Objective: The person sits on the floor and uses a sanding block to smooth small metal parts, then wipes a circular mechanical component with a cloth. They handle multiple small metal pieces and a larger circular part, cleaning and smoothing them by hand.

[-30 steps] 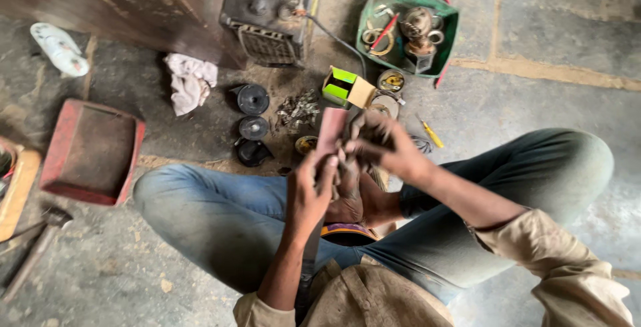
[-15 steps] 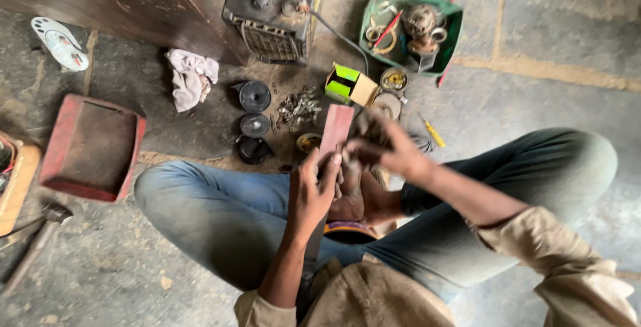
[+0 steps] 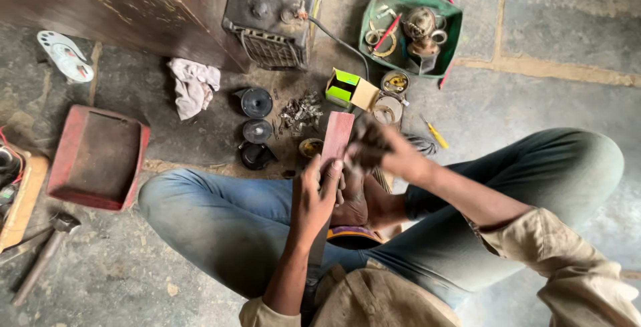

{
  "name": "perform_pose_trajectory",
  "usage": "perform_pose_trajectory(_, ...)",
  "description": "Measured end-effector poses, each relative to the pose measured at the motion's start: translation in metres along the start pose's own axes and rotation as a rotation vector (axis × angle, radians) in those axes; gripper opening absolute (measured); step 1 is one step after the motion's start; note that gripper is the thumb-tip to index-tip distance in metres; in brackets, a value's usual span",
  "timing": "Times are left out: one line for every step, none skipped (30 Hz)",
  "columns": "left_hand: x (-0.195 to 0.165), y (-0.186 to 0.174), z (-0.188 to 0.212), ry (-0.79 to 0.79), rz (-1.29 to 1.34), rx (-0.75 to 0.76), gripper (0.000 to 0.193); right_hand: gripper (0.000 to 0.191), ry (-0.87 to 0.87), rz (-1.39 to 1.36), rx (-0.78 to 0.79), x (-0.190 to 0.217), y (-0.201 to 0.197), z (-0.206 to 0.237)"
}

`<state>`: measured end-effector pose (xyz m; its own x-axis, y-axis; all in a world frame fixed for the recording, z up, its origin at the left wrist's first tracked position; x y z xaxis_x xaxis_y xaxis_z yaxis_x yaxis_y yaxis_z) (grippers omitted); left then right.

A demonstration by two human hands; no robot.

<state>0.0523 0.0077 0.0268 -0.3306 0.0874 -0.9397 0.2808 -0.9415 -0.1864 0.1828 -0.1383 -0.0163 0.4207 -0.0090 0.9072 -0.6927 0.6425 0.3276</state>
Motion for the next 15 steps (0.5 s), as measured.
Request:
perform_pose_trajectory(-0.003, -0.001, 0.001, 0.064, -0.033, -0.037, 0.029, 0.056, -0.004, -0.039, -0.008, 0.0, 0.0, 0.002)
perform_pose_trajectory(-0.005, -0.002, 0.002, 0.113, -0.064, -0.067, 0.03, 0.052, 0.006, -0.084, -0.021, 0.0, 0.0, 0.003)
perform_pose_trajectory(-0.008, -0.003, 0.003, 0.163, -0.091, -0.094, 0.03, 0.059, 0.044, -0.052, -0.022, -0.001, 0.0, 0.004)
perform_pose_trajectory(-0.009, -0.003, 0.003, 0.175, -0.114, -0.103, 0.029, 0.067, 0.063, -0.003, -0.023, -0.002, -0.001, 0.004)
perform_pose_trajectory(-0.01, -0.004, 0.003, 0.209, -0.136, -0.121, 0.027, 0.075, 0.062, 0.058, -0.02, -0.002, -0.002, 0.004)
perform_pose_trajectory(-0.012, -0.005, 0.003, 0.24, -0.168, -0.143, 0.026, 0.07, 0.076, 0.05, -0.059, -0.002, -0.006, 0.003)
perform_pose_trajectory(-0.01, -0.004, 0.002, 0.202, -0.092, -0.105, 0.026, 0.064, 0.099, 0.025, -0.094, -0.003, -0.009, 0.001)
perform_pose_trajectory(-0.008, -0.004, 0.002, 0.144, -0.011, -0.059, 0.027, 0.059, 0.142, -0.006, -0.134, -0.006, -0.012, 0.001)
perform_pose_trajectory(-0.006, -0.002, 0.001, 0.077, 0.08, -0.007, 0.027, 0.064, 0.042, 0.008, -0.051, -0.004, -0.01, 0.0)
perform_pose_trajectory(-0.005, -0.003, 0.001, 0.044, 0.053, -0.012, 0.026, 0.068, -0.064, 0.034, 0.028, -0.002, -0.007, 0.001)
perform_pose_trajectory(-0.005, -0.003, 0.001, 0.037, 0.027, -0.023, 0.025, 0.073, -0.19, 0.077, 0.114, 0.002, -0.005, 0.001)
perform_pose_trajectory(-0.005, -0.004, 0.001, 0.041, -0.003, -0.042, 0.024, 0.065, -0.133, 0.051, 0.058, -0.001, -0.007, 0.001)
perform_pose_trajectory(-0.008, -0.004, 0.001, 0.101, -0.018, -0.052, 0.024, 0.058, -0.069, 0.013, 0.007, -0.004, -0.01, 0.0)
perform_pose_trajectory(-0.01, -0.005, 0.001, 0.141, -0.036, -0.059, 0.025, 0.05, 0.012, -0.038, -0.043, -0.008, -0.011, 0.0)
perform_pose_trajectory(-0.011, -0.005, 0.001, 0.166, -0.053, -0.06, 0.026, 0.053, 0.016, 0.038, -0.025, -0.007, -0.01, 0.0)
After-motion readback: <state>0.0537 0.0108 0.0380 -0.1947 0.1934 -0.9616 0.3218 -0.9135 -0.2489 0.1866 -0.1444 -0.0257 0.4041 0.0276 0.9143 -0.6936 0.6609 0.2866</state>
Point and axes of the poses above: each hand's wrist, its own z-axis away from the middle knuckle, its own y-axis out of the palm, x = y × z, the point moved 4 cm from there along -z, towards the middle knuckle, and after that the axes turned 10 degrees about -z, right-handed, at the moved point
